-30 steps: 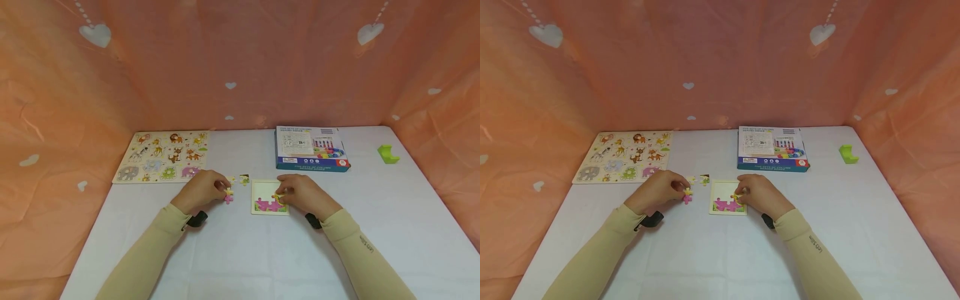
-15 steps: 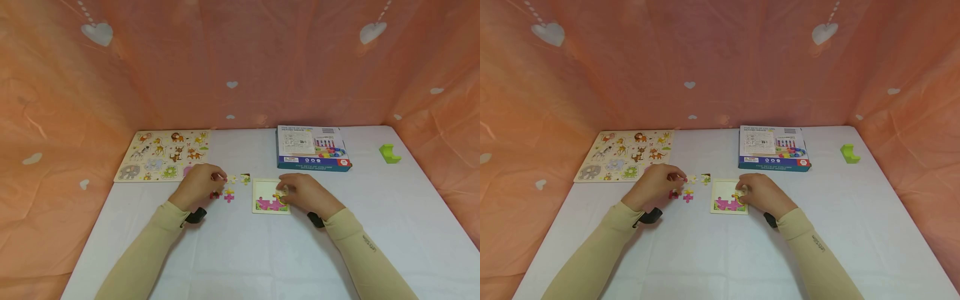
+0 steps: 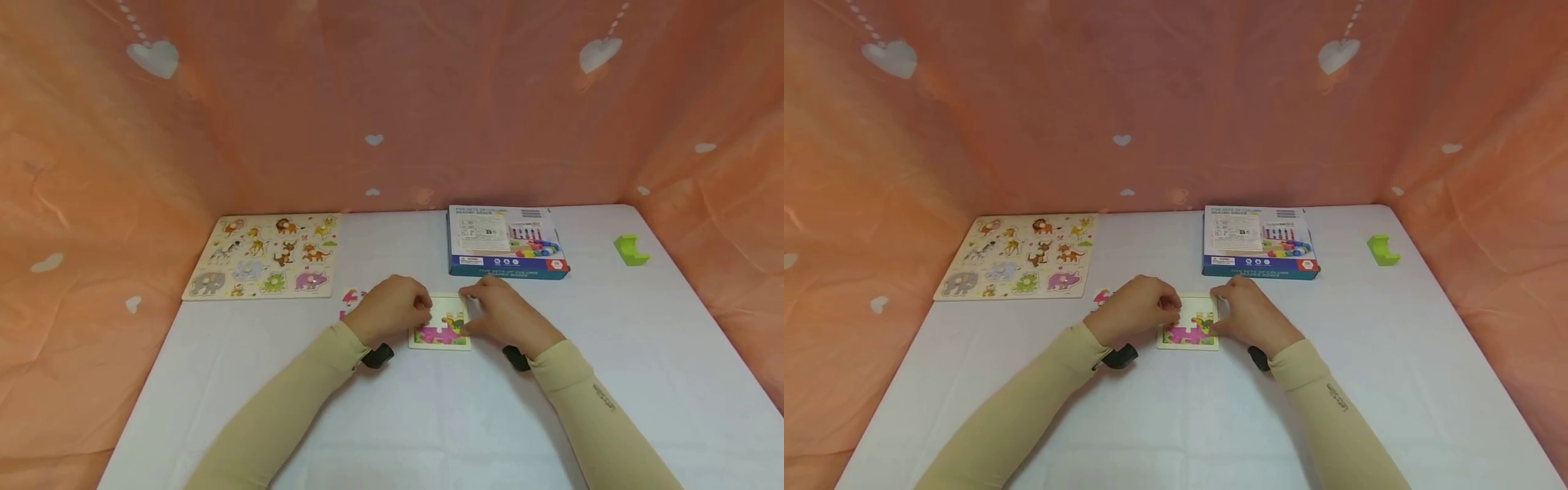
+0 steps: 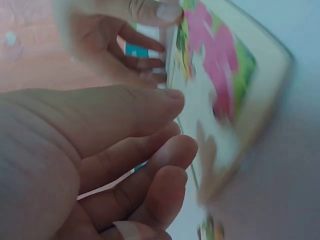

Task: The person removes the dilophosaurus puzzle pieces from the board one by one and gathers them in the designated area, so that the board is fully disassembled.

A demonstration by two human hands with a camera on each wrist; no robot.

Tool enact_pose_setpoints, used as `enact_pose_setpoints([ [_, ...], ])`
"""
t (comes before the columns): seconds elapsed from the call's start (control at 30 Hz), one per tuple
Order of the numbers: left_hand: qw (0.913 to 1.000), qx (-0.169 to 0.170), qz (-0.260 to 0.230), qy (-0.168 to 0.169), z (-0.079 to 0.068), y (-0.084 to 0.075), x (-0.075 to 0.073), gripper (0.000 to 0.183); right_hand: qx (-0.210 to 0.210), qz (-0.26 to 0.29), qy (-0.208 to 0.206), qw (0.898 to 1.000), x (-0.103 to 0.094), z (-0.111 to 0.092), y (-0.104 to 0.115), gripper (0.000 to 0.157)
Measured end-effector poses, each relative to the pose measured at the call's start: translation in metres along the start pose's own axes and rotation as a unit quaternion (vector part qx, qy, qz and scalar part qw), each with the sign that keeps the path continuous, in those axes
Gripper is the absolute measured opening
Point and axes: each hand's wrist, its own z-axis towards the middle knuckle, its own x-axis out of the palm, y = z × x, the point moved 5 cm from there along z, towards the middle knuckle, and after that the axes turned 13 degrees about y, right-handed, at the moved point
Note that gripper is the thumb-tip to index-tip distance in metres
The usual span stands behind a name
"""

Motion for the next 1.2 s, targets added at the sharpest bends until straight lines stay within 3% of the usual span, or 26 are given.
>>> enact_pose_setpoints([
  [0.17,0.9992,0.016,0.033,0.018,0.017,-0.013,0.009,0.021,-0.004,-0.004,0.001,1.0,0.001,0.003,0.003,0.072],
  [0.33,0.9988,0.004,0.041,0.027,0.025,-0.018,0.015,0.026,-0.01,-0.01,-0.004,1.0,0.0,0.003,0.003,0.073],
  [1.2,0.9981,-0.007,0.054,0.028,0.028,-0.023,0.025,0.024,0.006,-0.003,0.0,1.0,0.002,0.001,0.001,0.075],
])
